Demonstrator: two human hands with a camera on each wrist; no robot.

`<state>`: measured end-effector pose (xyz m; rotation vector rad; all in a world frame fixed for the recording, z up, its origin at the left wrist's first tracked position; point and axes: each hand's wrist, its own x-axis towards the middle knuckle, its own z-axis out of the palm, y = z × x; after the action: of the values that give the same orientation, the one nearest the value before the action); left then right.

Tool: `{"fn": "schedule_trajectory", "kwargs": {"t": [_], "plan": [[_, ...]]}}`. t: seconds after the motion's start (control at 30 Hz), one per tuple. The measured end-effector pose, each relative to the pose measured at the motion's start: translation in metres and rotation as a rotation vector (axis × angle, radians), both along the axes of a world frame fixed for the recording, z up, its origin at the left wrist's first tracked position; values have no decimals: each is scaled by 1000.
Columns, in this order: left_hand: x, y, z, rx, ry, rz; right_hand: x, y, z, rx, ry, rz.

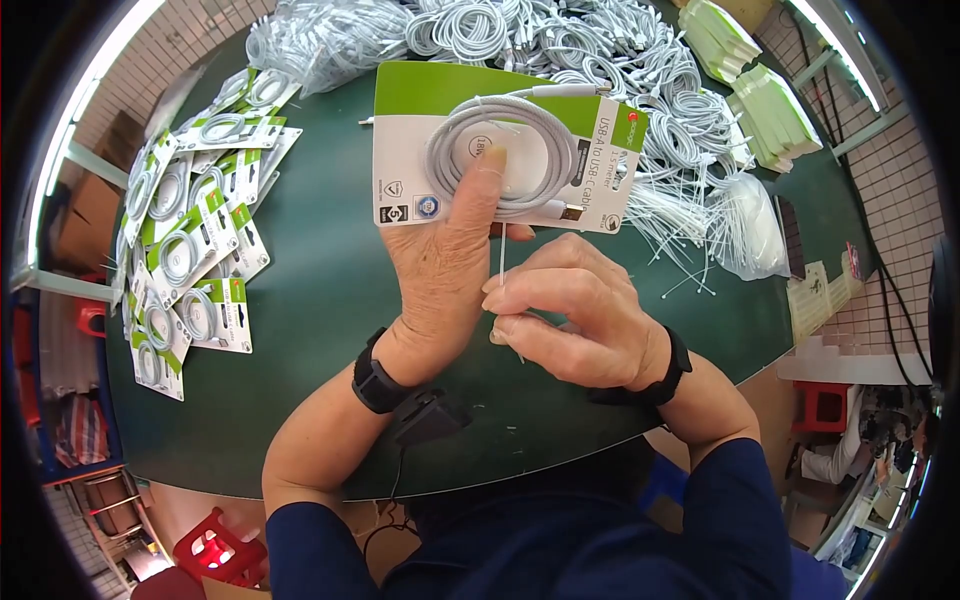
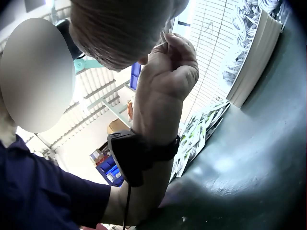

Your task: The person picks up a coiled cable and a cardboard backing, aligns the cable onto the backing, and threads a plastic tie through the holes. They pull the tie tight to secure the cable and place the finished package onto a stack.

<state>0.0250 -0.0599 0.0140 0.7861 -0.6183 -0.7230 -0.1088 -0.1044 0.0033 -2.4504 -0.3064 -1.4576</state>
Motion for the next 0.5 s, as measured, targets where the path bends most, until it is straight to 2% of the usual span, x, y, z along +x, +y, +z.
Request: {"fn": "schedule_trajectory", "kwargs": {"t": [0.23, 0.5], "plan": [[2, 1, -2, -8, -11, -15, -5, 4, -1, 130, 56, 17], [1, 1, -1, 8, -5, 3, -3, 2, -4, 126, 56, 36]]}}
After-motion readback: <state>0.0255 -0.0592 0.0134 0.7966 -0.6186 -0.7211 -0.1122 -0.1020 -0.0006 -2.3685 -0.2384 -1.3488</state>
